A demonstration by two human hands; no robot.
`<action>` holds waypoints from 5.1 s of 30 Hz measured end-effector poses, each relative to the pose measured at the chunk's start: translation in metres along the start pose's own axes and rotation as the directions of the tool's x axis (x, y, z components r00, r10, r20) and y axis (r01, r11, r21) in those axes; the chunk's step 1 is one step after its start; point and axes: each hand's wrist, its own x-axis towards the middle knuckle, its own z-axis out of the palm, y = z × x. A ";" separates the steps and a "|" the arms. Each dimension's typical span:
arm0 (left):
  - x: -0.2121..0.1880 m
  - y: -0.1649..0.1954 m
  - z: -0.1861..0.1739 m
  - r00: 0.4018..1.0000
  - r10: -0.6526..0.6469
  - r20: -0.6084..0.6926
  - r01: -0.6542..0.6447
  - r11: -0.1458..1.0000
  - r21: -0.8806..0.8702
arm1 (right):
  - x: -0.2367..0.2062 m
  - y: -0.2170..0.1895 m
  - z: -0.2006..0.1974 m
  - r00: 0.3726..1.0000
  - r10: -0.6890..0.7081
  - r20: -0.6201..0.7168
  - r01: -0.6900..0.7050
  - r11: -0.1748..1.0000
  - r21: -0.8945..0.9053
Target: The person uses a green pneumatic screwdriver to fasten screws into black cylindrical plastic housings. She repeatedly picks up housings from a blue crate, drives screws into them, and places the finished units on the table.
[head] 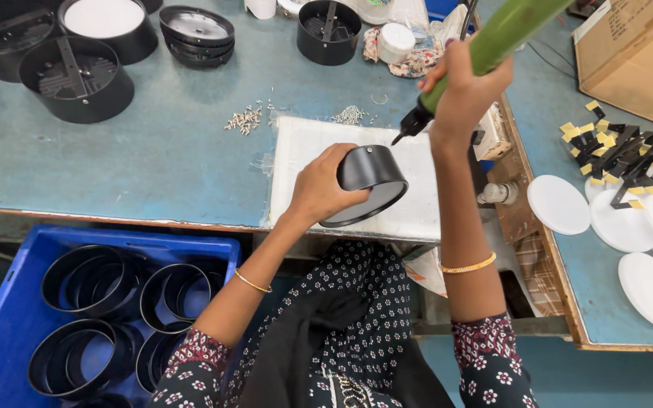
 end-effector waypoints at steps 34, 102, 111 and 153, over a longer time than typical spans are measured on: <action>0.029 -0.020 0.003 0.999 -0.034 0.038 0.035 0.998 -0.049 | -0.014 0.037 0.029 0.988 0.043 0.151 -0.051 0.997 0.051; -0.001 -0.061 0.018 0.881 0.453 0.139 -0.442 0.891 -0.101 | 0.032 0.112 -0.059 0.995 -0.029 -0.098 0.001 0.960 -0.280; -0.014 -0.095 0.006 0.873 0.371 0.317 -0.392 0.920 0.002 | -0.107 0.085 -0.072 0.959 -0.284 -0.018 0.172 0.628 -0.759; 0.024 -0.080 0.111 0.999 0.007 -0.047 0.012 0.920 0.392 | 0.177 0.033 -0.489 0.861 0.133 -0.491 -0.410 0.753 -0.515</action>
